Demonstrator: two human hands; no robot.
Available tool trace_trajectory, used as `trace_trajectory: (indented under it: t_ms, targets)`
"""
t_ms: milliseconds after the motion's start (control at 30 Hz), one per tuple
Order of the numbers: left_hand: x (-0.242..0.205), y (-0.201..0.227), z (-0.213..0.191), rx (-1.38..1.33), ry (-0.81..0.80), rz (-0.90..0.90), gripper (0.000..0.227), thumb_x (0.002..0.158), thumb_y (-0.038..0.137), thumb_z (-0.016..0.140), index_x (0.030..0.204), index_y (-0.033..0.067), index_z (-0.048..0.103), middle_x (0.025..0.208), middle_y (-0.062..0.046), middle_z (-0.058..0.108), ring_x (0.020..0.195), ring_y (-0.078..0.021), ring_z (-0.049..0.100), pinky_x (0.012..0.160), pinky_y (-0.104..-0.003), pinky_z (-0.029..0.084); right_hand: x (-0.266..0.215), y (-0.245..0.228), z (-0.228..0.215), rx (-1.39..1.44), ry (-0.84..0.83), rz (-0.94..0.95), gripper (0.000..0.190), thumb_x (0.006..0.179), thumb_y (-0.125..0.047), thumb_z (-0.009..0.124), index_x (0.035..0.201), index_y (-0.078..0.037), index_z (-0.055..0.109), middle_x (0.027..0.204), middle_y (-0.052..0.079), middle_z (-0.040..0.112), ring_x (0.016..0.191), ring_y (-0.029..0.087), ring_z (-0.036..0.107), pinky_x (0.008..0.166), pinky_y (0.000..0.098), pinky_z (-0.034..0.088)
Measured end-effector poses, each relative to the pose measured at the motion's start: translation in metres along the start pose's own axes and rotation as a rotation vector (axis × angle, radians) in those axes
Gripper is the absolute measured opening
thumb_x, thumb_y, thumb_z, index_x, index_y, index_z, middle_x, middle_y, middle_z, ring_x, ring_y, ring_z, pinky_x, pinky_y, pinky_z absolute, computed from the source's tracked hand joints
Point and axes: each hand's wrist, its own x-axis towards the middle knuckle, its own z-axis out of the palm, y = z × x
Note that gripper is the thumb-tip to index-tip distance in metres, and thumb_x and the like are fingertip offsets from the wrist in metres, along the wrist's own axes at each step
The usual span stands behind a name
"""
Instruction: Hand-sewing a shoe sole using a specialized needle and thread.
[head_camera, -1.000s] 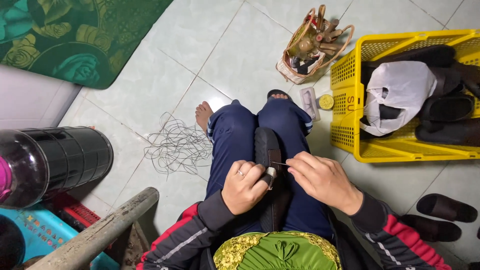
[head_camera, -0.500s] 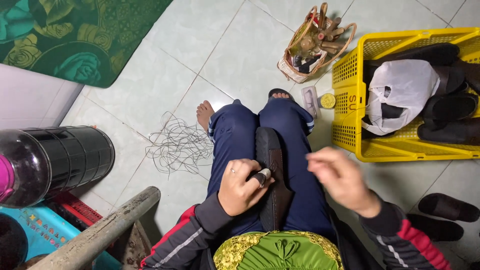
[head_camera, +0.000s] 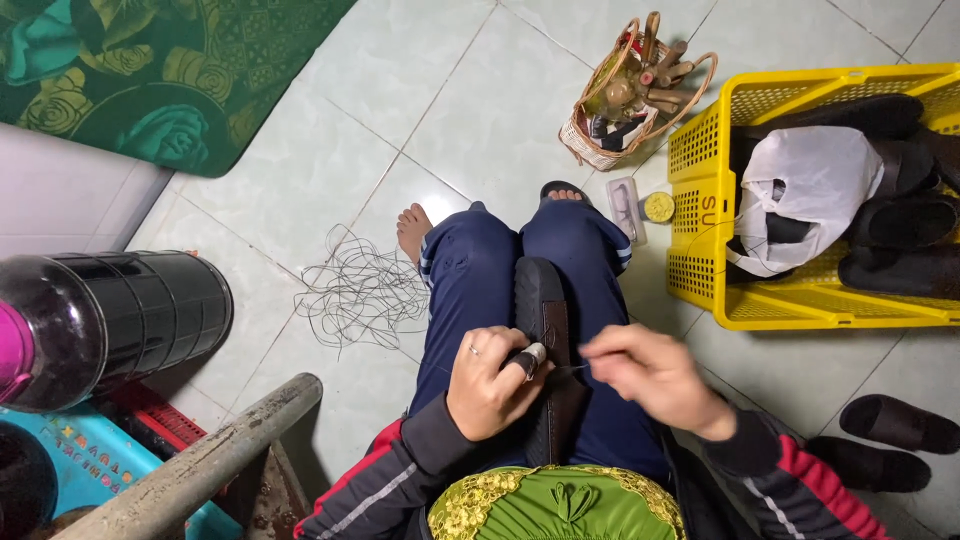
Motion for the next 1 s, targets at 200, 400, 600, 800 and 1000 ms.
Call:
trace_trajectory:
  t_ms: [200,400,600,800,1000]
  targets:
    - [0.012,-0.002,-0.021,0.028,-0.069,-0.162,0.033,0.083,0.029,0.072,0.086,0.0007,0.055,0.100,-0.019,0.055,0.089,-0.0384,0.058,0.072,-0.047,0.045,-0.011,0.005,-0.035,0.323,0.231,-0.015,0.031,0.092,-0.020,0.046,0.113,0.001,0.055,0.072,0.022,0.064,0.041,0.014,0.058,0.035,0.0237,0.052]
    - [0.009,-0.005,-0.019,0.281,-0.417,-0.193,0.043,0.093,0.046,0.052,0.081,0.0058,0.060,0.108,-0.015,0.052,0.110,-0.0368,0.047,0.088,-0.044,0.036,0.011,-0.005,0.004,-0.600,-0.060,0.006,0.056,0.076,-0.018,0.073,0.128,-0.010,0.055,0.089,0.013,0.072,0.048,0.022,0.063,0.038,0.0339,0.049]
    - [0.024,-0.019,-0.034,-0.443,-0.380,-0.397,0.029,0.099,0.028,0.046,0.089,0.0124,0.069,0.114,-0.012,0.050,0.116,-0.0375,0.042,0.097,-0.044,0.032,0.002,0.001,0.005,-0.353,0.010,0.125,0.011,0.078,-0.006,0.069,0.088,-0.006,0.073,0.055,0.006,0.069,0.046,0.011,0.062,0.040,0.0255,0.050]
    - [0.079,-0.034,-0.037,-1.064,-0.212,-0.575,0.043,0.102,0.025,0.036,0.099,-0.0051,0.067,0.091,-0.023,0.068,0.068,-0.0230,0.064,0.060,-0.033,0.053,0.015,-0.004,0.000,-0.085,0.026,0.230,0.006,0.075,-0.001,0.070,0.080,0.001,0.073,0.047,0.000,0.059,0.046,0.005,0.051,0.039,0.0220,0.043]
    - [0.087,-0.109,0.039,-1.273,0.095,-1.096,0.050,0.102,0.034,0.043,0.094,-0.0098,0.065,0.057,-0.004,0.038,0.045,-0.0138,0.047,0.040,-0.019,0.030,0.043,0.012,0.011,-0.111,0.059,0.176,0.007,0.074,0.000,0.070,0.080,0.000,0.072,0.045,-0.001,0.055,0.046,0.005,0.051,0.042,0.0206,0.042]
